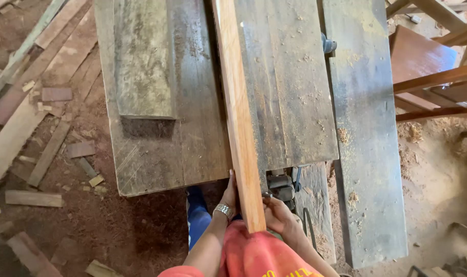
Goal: Sawing wood planks on a table saw and inspecting the results.
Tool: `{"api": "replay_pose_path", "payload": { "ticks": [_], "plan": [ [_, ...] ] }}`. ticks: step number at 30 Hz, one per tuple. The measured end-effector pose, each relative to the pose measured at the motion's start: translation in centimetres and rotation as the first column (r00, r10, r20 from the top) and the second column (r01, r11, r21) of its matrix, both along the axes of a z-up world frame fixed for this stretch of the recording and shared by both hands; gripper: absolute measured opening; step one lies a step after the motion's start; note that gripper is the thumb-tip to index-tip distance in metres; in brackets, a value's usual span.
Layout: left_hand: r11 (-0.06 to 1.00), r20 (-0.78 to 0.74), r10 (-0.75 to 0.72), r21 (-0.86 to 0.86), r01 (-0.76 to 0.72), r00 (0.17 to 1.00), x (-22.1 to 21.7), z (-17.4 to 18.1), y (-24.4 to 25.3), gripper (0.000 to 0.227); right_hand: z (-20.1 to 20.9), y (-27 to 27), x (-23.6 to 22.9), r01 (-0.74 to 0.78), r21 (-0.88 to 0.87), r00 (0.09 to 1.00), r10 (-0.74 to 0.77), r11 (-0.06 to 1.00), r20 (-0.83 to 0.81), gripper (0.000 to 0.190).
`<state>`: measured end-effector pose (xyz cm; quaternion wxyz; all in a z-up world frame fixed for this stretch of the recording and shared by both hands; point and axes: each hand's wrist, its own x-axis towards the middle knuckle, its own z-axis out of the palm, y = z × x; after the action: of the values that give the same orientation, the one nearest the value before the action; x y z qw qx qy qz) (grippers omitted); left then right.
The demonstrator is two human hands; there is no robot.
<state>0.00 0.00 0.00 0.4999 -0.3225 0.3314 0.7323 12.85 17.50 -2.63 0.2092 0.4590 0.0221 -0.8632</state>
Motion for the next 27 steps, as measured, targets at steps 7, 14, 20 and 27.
{"api": "replay_pose_path", "payload": {
  "ticks": [7,14,20,27],
  "plan": [
    [0.999,0.006,0.047,0.016,-0.047,0.999,0.2,-0.2,-0.1,0.094,3.5,-1.1,-1.9,0.040,0.087,0.999,-0.042,0.995,0.028,0.030],
    [0.998,-0.052,0.046,0.051,-0.043,0.998,-0.2,0.3,-0.4,0.094,0.9,-0.4,-1.3,0.066,-0.011,0.998,-0.066,0.998,-0.016,0.029],
    [0.988,0.005,0.073,0.133,-0.073,0.997,0.5,-0.7,-1.2,0.085,2.3,-1.3,-1.9,0.084,-0.033,0.996,-0.085,0.996,-0.030,0.029],
    [0.963,-0.061,0.104,0.256,-0.085,0.993,1.7,-4.0,-2.9,0.066,4.4,-2.6,-2.1,0.116,0.190,0.971,-0.071,0.975,-0.228,0.019]
  ]
}}
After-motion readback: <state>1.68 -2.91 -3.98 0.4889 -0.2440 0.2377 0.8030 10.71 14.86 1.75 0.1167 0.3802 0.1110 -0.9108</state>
